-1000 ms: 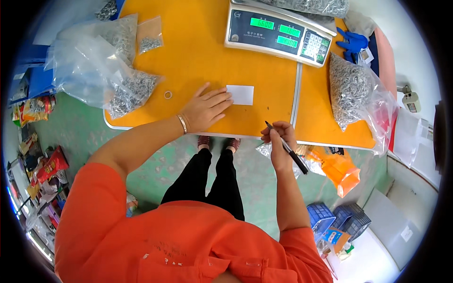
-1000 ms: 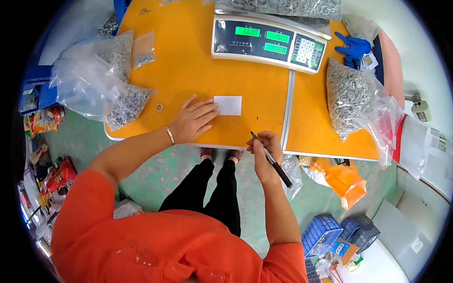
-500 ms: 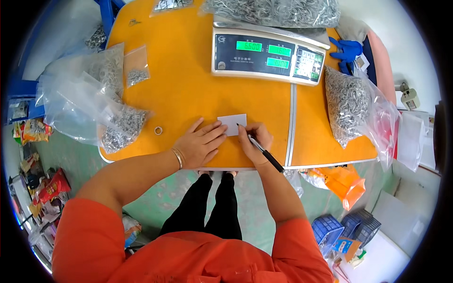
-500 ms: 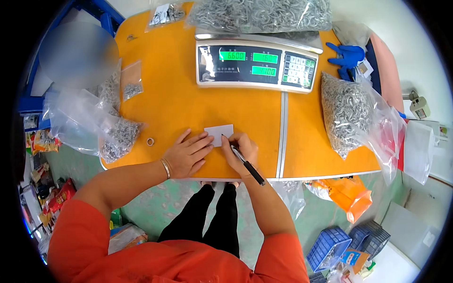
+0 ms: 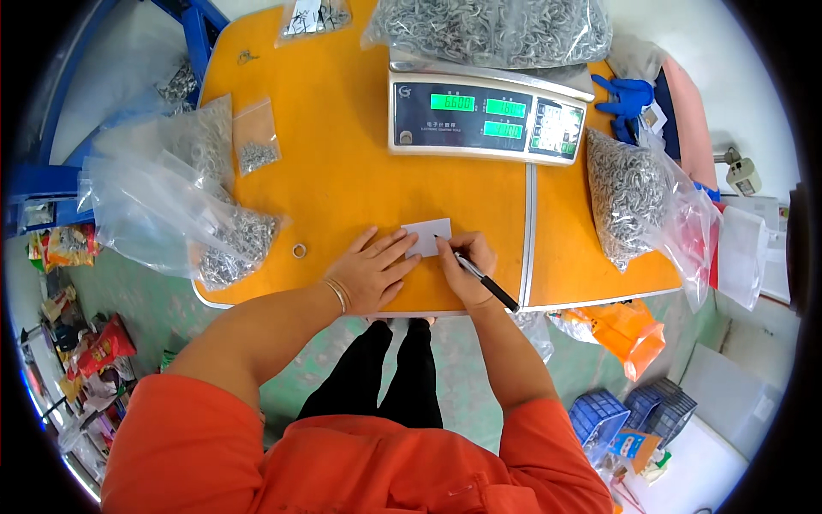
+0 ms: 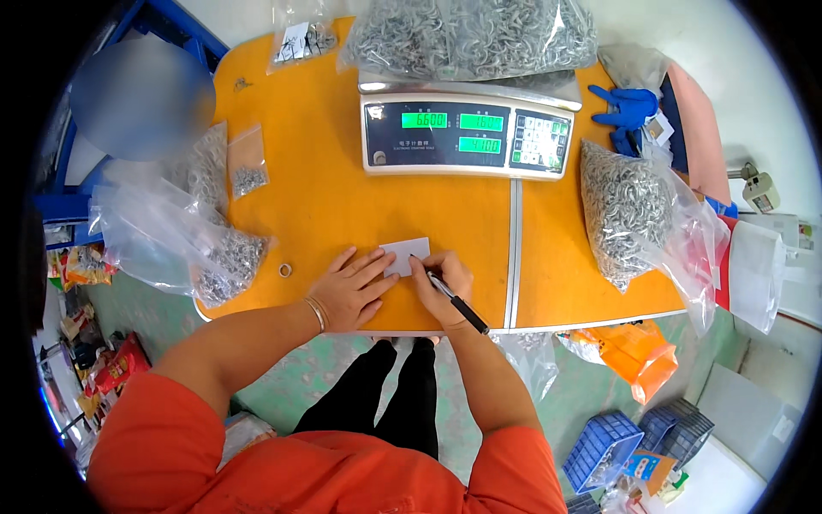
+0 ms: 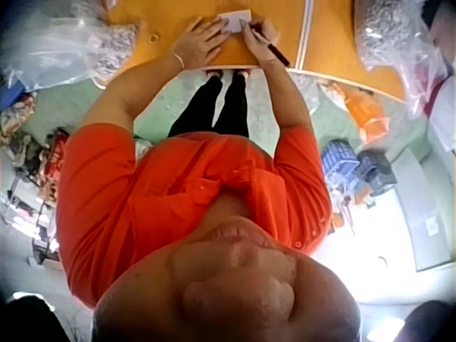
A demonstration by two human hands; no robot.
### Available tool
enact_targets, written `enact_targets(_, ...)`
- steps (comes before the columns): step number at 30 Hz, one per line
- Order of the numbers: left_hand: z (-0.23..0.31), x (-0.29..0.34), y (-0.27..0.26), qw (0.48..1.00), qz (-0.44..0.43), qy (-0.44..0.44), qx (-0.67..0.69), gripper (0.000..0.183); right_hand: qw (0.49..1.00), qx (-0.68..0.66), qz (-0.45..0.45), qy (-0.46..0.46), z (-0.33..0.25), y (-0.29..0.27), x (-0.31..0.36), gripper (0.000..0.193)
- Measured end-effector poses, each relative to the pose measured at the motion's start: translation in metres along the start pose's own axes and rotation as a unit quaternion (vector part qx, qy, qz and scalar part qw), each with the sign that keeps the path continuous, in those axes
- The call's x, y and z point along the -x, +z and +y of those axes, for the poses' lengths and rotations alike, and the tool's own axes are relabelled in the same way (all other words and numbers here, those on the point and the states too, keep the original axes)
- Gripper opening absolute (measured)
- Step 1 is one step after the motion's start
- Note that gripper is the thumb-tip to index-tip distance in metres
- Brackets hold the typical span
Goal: The person places a handful of small curved metal components onto an electronic scale, adds more by hand to reach a target weight, then transfers the components into a plastic bag and writes on a small card.
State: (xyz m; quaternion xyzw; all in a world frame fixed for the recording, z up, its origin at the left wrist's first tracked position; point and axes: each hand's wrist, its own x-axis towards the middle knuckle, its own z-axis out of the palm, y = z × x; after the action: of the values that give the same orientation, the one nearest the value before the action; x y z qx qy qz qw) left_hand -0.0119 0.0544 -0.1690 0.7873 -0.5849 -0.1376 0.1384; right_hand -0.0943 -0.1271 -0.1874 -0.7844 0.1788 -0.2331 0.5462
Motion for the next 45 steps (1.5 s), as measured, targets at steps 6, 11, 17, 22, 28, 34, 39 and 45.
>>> enact_targets(6,0.001,0.001,0.001,1.0,0.013,0.006,0.01,0.045,0.999,0.037,0.003,-0.04,0.0,0.002,0.001,0.019)
enact_targets(11,0.002,0.001,-0.001,1.0,0.01,0.0,0.005,0.046,1.0,0.019,0.007,-0.019,0.001,0.002,0.006,0.017)
enact_targets(17,0.002,-0.001,-0.003,1.0,0.01,0.005,-0.001,0.046,0.999,-0.014,0.032,0.021,-0.001,0.006,0.006,0.018)
enact_targets(22,0.002,-0.003,-0.003,1.0,0.01,0.007,-0.004,0.045,0.999,-0.009,0.042,0.0,0.006,0.008,0.003,0.019)
enact_targets(28,0.004,-0.003,-0.004,1.0,0.009,-0.003,-0.006,0.044,0.999,0.0,0.028,-0.019,0.002,0.003,0.002,0.02)
enact_targets(34,0.005,-0.001,-0.004,1.0,0.009,-0.001,-0.002,0.044,1.0,0.007,0.014,-0.02,0.002,0.004,0.005,0.02)
enact_targets(39,0.005,0.001,-0.005,1.0,0.009,-0.018,0.019,0.044,0.998,-0.028,0.047,0.042,-0.001,0.012,0.007,0.019)
enact_targets(45,0.001,-0.005,-0.003,1.0,0.026,0.001,0.002,0.043,0.999,-0.025,0.032,0.005,0.008,0.003,0.003,0.021)
